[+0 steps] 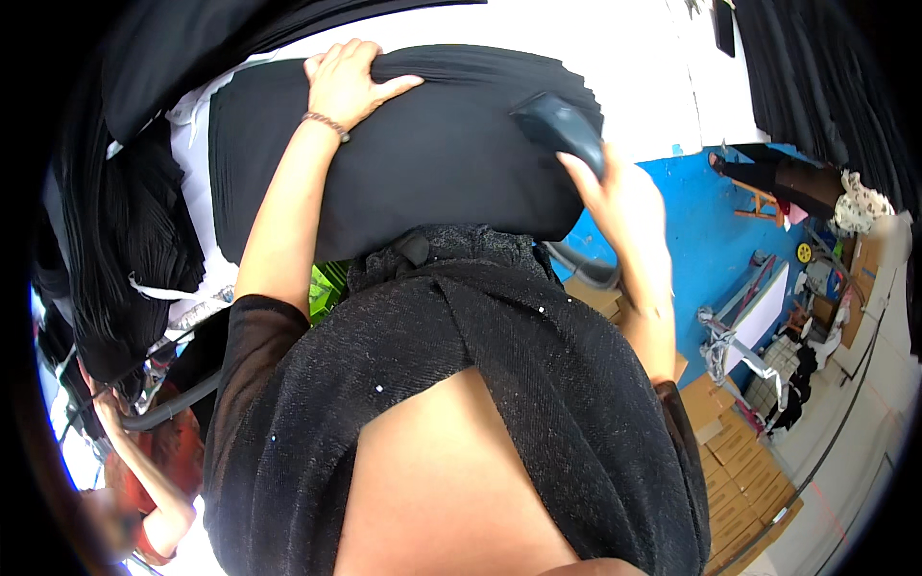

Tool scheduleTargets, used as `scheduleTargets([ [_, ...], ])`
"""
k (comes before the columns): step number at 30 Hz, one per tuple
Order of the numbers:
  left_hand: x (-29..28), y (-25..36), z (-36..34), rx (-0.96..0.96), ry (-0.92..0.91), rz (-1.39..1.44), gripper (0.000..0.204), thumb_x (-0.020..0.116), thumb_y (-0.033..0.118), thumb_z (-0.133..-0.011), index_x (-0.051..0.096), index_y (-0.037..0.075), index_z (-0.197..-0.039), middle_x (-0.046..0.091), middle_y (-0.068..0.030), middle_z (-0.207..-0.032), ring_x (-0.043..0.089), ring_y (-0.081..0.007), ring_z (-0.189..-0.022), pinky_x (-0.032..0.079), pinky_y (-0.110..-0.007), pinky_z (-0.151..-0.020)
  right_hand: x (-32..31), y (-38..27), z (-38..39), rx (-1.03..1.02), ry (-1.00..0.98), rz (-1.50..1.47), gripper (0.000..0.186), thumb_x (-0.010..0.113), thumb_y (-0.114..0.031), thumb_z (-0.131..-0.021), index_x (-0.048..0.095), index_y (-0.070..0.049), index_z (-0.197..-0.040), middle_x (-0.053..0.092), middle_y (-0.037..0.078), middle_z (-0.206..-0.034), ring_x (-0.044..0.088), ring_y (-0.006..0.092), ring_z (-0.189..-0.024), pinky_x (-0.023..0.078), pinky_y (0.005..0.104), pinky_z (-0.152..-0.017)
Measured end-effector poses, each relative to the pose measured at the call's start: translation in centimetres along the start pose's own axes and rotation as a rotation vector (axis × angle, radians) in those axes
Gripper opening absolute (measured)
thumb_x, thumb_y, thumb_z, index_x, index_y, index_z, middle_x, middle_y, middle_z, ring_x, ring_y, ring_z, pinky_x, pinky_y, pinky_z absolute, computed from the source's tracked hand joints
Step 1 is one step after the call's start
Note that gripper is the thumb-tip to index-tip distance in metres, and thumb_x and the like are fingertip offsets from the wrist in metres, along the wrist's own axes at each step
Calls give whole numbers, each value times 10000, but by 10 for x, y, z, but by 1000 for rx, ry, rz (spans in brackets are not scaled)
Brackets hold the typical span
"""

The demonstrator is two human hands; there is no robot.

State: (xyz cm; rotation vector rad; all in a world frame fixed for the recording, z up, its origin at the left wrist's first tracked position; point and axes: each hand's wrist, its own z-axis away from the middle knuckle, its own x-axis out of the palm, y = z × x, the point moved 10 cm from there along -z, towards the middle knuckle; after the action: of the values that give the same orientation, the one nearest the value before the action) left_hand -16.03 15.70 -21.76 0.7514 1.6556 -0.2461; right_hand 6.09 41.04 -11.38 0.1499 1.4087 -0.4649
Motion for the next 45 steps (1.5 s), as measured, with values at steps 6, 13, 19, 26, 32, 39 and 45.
scheduleTargets([
  [6, -8, -38, 27, 6, -11, -1, 674, 755, 698, -737, 711, 94, -1033, 705, -34, -1009, 640, -239, -1046, 378, -431, -946, -5, 82, 0, 322, 342, -562, 439, 692, -409, -982, 665, 25, -1044, 670, 165, -735, 664, 299, -615, 509, 383, -548],
  [13, -12, -66, 20, 102, -152, 13, 780, 747, 749, -703, 715, 46, -1040, 720, -84, -1026, 651, -278, -1055, 446, -426, -942, 49, 41, 1, 126, 10, -687, 412, 677, -396, -987, 686, 4, -1086, 584, 30, -646, 557, 119, -489, 457, 289, -487],
  [19, 16, 22, -27, 84, -312, -8, 899, 702, 798, -740, 655, -75, -948, 697, -259, -998, 695, -409, -961, 554, -479, -880, 73, 21, -43, -7, 22, -802, 436, 649, -425, -986, 697, 6, -1038, 588, 37, -631, 576, 132, -506, 468, 313, -508],
  [26, 4, 74, -5, 131, 20, -62, 800, 685, 791, -743, 669, 11, -918, 698, -148, -856, 684, -332, -848, 531, -444, -804, 71, 45, -35, 141, -57, -925, 457, 675, -443, -970, 702, 11, -1015, 563, 19, -601, 544, 116, -481, 445, 307, -462],
  [32, 2, 64, 10, 150, -29, -42, 762, 743, 752, -719, 649, 14, -885, 675, -158, -804, 667, -341, -814, 528, -439, -799, 54, 39, -55, 68, -119, -968, 426, 659, -420, -988, 688, 5, -991, 535, 4, -571, 523, 98, -439, 416, 274, -418],
  [39, 0, 49, 14, 124, 45, -29, 720, 764, 715, -727, 647, 23, -890, 671, -138, -790, 664, -329, -776, 526, -433, -798, 76, 32, -38, 139, -123, -938, 495, 664, -443, -979, 699, 43, -1069, 583, 75, -606, 619, 159, -526, 485, 331, -501],
  [45, -39, 103, 19, 202, 225, -124, 637, 820, 482, -802, 651, 68, -1258, 614, -155, -1166, 581, -354, -1102, 442, -471, -987, 65, 86, -31, 334, 7, -1061, 482, 671, -480, -981, 634, -2, -936, 611, 66, -689, 584, 137, -521, 476, 306, -480],
])
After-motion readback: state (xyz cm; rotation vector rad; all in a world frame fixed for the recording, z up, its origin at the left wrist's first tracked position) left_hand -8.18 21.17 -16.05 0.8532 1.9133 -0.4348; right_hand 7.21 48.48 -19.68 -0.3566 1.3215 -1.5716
